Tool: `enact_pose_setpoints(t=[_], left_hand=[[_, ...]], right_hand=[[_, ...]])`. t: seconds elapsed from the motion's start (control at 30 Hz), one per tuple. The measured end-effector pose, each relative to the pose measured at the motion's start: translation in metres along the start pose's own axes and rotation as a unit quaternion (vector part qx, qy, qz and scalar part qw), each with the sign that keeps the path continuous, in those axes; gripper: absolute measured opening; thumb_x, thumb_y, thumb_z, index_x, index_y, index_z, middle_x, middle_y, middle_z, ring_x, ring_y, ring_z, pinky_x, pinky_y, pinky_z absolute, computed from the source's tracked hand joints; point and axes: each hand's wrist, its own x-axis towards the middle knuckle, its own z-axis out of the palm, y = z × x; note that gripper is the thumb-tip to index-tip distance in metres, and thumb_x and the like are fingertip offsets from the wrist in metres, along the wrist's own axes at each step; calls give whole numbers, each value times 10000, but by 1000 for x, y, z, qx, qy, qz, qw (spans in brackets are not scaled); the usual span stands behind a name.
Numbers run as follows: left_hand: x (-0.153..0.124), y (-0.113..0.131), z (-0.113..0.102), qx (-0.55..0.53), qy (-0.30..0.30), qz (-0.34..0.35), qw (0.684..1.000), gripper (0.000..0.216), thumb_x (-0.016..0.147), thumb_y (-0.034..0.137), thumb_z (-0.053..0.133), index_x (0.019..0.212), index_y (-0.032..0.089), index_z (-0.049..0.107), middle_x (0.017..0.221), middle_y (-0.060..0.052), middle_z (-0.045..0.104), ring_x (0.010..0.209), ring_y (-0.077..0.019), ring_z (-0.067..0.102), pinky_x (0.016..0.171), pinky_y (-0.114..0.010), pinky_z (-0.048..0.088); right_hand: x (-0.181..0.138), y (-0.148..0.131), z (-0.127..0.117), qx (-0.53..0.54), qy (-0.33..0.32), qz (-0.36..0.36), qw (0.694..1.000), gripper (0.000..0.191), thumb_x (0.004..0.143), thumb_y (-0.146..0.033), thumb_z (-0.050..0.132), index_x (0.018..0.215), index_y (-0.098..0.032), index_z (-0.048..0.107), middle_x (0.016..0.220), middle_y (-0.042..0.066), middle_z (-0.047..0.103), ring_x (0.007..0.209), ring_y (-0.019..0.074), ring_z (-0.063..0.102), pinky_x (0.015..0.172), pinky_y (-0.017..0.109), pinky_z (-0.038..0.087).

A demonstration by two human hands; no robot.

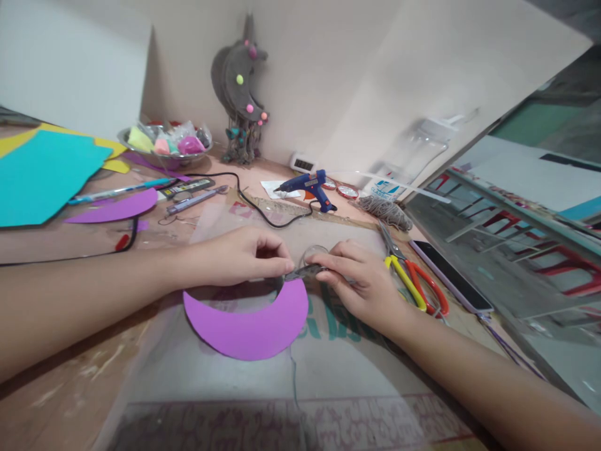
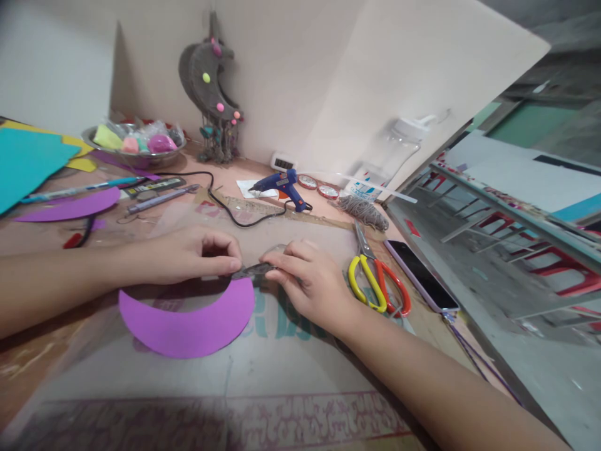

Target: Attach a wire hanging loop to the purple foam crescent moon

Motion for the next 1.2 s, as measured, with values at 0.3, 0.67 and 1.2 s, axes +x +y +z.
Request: enact_pose_setpoints(t=[0.3, 0.67, 1.2], left_hand=[[0, -1, 1, 2, 2, -2, 1000, 199, 821, 312, 522, 752, 148, 611, 618, 43, 551, 546, -65, 474, 505, -158, 358], [2, -8, -1, -13, -12, -11, 1000, 223, 829, 363, 522, 780, 170, 622, 635, 36, 554, 558, -76, 470, 508, -168, 362], [1, -6, 0, -19, -10, -3, 1000, 227, 829, 356, 521, 795, 154, 619, 631, 36, 545, 548, -70, 463, 498, -161, 357]], right_hand=[[0, -1, -2, -31, -2, -13, 999, 248, 896, -263, 502, 1089, -166, 624, 775, 54, 563, 733, 167, 514, 660, 310, 415], [1, -2, 0, 15, -11, 4, 1000, 206, 890, -256, 513, 1025, -167, 640, 765, 44, 564, 723, 159, 522, 657, 294, 412], [0, 0, 0, 39, 6, 17, 999, 190, 893, -249, 503, 996, -168, 640, 745, 27, 551, 707, 144, 522, 665, 281, 403]])
